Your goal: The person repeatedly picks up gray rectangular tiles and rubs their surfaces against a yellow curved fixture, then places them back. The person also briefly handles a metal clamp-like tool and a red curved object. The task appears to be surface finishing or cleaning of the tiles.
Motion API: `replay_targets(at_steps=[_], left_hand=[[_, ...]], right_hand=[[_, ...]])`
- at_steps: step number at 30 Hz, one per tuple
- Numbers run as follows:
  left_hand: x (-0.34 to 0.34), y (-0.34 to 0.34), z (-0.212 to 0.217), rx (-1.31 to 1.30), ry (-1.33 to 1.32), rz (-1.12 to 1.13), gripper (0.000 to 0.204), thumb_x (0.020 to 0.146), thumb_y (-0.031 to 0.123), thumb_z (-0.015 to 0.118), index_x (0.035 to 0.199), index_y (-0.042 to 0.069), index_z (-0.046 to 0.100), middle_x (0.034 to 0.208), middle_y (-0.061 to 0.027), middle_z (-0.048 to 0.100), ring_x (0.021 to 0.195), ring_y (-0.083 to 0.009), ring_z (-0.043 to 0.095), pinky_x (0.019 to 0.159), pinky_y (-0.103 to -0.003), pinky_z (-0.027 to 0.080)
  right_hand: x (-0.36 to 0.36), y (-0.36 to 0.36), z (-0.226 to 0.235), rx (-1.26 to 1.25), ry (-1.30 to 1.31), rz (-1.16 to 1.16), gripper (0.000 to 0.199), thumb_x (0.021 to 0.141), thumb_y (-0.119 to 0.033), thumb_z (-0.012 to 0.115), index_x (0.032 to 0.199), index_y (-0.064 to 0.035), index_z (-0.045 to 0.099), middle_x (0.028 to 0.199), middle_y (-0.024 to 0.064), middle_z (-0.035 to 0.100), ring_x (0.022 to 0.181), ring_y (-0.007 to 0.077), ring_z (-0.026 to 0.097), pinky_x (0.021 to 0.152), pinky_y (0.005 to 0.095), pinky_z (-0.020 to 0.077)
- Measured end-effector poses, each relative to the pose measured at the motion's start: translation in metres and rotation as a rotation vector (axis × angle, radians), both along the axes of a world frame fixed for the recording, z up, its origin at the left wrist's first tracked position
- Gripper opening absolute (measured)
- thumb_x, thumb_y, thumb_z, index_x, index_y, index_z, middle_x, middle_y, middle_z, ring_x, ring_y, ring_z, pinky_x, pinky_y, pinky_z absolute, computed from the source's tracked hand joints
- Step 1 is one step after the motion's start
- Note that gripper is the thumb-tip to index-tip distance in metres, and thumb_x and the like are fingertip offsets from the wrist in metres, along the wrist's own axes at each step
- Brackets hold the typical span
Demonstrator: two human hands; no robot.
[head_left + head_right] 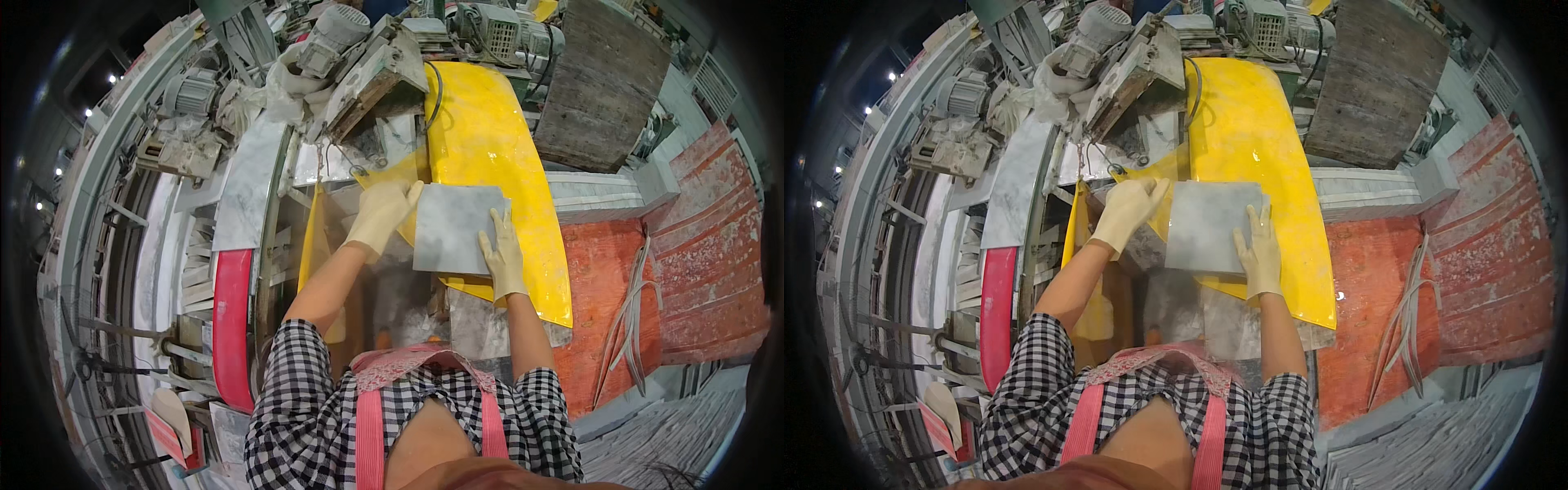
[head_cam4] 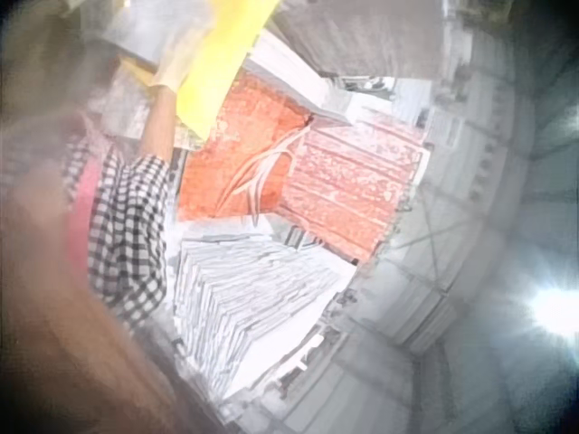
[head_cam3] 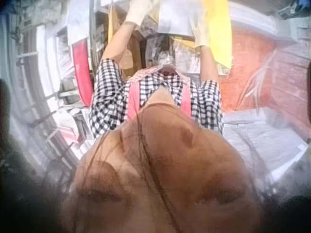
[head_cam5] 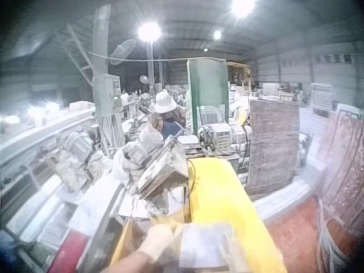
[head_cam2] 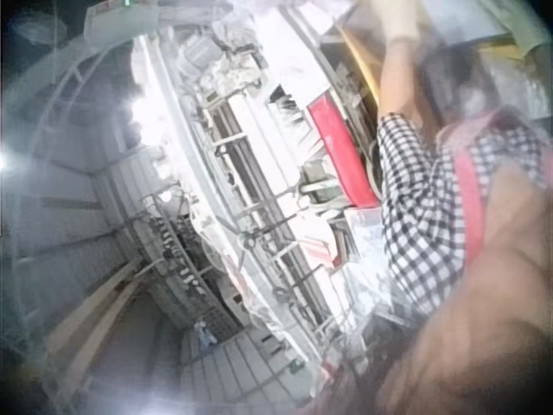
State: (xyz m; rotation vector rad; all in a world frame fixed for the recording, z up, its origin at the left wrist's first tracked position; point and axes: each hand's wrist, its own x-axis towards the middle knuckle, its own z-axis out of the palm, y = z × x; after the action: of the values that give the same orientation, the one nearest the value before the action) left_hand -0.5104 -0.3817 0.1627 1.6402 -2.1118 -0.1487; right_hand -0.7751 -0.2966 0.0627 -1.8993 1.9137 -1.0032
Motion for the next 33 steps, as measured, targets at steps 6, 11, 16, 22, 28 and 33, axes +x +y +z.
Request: replay_targets(at_steps=[6,11,16,22,28,33], left_hand=[[0.023,0.036,-0.056,0.372,0.061,-0.056,0.065,0.100,0.056,0.049,0.138,0.004,0.058,0.112,-0.0231,0.072,0.104,-0.0432,0.068,0.092,-0.050,0.053],[-0.009,0.094,-0.104,0.549,0.079,-0.036,0.070,0.103,0.052,0.041,0.154,0.003,0.041,0.121,-0.0259,0.068,0.102,-0.0437,0.069,0.090,-0.052,0.054],[-0.007,0.097,-0.089,0.539,-0.013,-0.027,0.066,0.104,0.047,0.041,0.153,0.003,0.041,0.112,-0.0266,0.070,0.094,-0.0428,0.071,0.084,-0.055,0.056],[0.063,0.101,-0.080,0.386,0.310,0.016,0.044,0.103,0.038,0.051,0.136,0.013,0.064,0.129,-0.0171,0.069,0.122,-0.0331,0.064,0.104,-0.041,0.050],[0.063,0.097,-0.084,0.405,0.498,-0.107,0.041,0.103,0.028,0.056,0.136,0.006,0.063,0.124,-0.0152,0.072,0.117,-0.0281,0.069,0.100,-0.036,0.052],[0.039,0.104,-0.084,0.353,0.414,-0.143,0.048,0.100,0.025,0.059,0.143,0.001,0.057,0.133,-0.0191,0.067,0.127,-0.0299,0.063,0.108,-0.037,0.047]], right_hand=[[-0.002,-0.008,-0.012,-0.058,0.039,0.014,0.056,0.098,-0.028,0.065,0.147,-0.0048,0.051,0.167,0.0195,0.028,0.143,0.0429,0.041,0.117,0.0454,0.0370],[-0.006,-0.008,-0.022,-0.026,-0.005,0.069,0.059,0.100,-0.033,0.064,0.150,-0.0074,0.047,0.163,0.0279,0.031,0.147,0.0432,0.036,0.121,0.0443,0.0323],[-0.008,-0.014,-0.022,0.070,0.019,0.029,0.062,0.099,-0.036,0.064,0.155,-0.0149,0.045,0.166,0.0264,0.028,0.153,0.0401,0.030,0.123,0.0422,0.0282],[-0.010,-0.013,-0.022,0.067,0.021,0.007,0.062,0.099,-0.037,0.064,0.153,-0.0143,0.047,0.165,0.0262,0.030,0.152,0.0397,0.031,0.123,0.0419,0.0288],[-0.010,-0.009,-0.021,0.023,0.031,0.030,0.058,0.099,-0.034,0.065,0.150,-0.0117,0.049,0.163,0.0268,0.033,0.150,0.0403,0.034,0.123,0.0415,0.0302],[-0.005,-0.010,-0.019,-0.042,0.186,0.008,0.061,0.096,-0.036,0.067,0.149,-0.0101,0.050,0.163,0.0225,0.034,0.147,0.0418,0.036,0.121,0.0469,0.0309]])
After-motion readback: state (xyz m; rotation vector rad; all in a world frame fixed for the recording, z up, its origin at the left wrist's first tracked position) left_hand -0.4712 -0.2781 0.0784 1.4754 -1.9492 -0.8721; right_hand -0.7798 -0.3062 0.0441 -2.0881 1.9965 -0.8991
